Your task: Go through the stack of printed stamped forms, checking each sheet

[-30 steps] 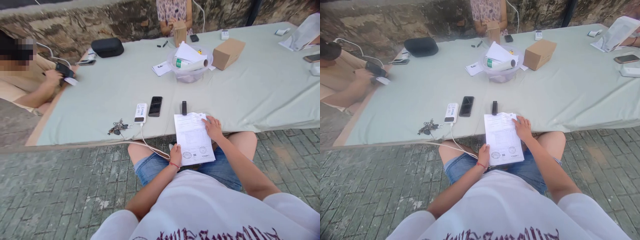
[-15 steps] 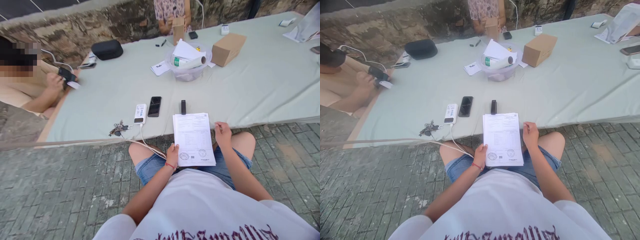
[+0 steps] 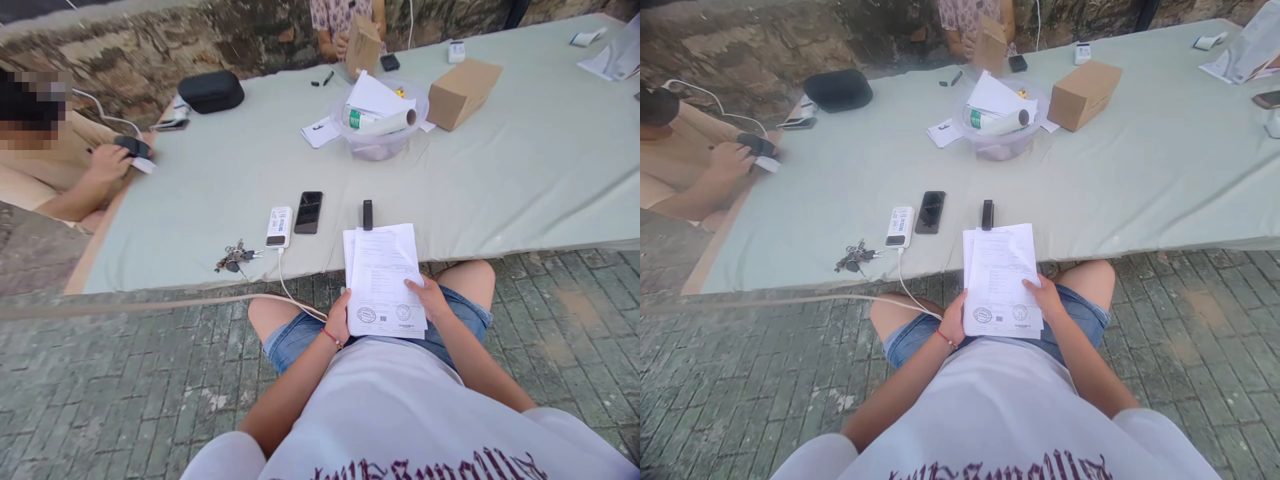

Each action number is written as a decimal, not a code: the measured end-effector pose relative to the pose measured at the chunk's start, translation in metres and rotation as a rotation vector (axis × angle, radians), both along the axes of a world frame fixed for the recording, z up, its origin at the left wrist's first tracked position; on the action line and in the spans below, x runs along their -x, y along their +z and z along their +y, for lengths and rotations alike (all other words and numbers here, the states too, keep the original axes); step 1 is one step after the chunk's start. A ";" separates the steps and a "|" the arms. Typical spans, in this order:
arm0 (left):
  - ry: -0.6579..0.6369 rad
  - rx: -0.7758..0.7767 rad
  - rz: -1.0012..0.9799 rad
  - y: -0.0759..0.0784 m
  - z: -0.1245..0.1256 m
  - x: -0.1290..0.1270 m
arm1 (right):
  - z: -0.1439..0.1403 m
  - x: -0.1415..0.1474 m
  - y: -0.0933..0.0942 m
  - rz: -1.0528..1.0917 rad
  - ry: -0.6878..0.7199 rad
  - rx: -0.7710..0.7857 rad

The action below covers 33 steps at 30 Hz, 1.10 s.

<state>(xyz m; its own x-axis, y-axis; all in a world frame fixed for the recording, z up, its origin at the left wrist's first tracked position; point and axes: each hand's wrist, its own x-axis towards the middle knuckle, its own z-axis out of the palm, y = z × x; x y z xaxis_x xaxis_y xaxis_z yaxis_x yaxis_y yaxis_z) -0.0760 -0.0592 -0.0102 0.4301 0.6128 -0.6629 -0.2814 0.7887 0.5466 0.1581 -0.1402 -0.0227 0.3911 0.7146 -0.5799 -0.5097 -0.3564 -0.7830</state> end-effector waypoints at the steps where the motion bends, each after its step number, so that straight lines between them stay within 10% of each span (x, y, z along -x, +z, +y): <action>1: -0.021 0.019 -0.007 0.000 0.000 0.002 | 0.002 -0.001 0.000 0.000 -0.004 -0.005; 26: -0.072 -0.060 0.123 -0.001 -0.003 0.006 | -0.052 -0.070 0.015 -0.151 -0.042 0.171; 33: -0.036 -0.010 0.057 0.001 -0.002 0.002 | -0.041 -0.049 0.021 -0.058 0.170 0.051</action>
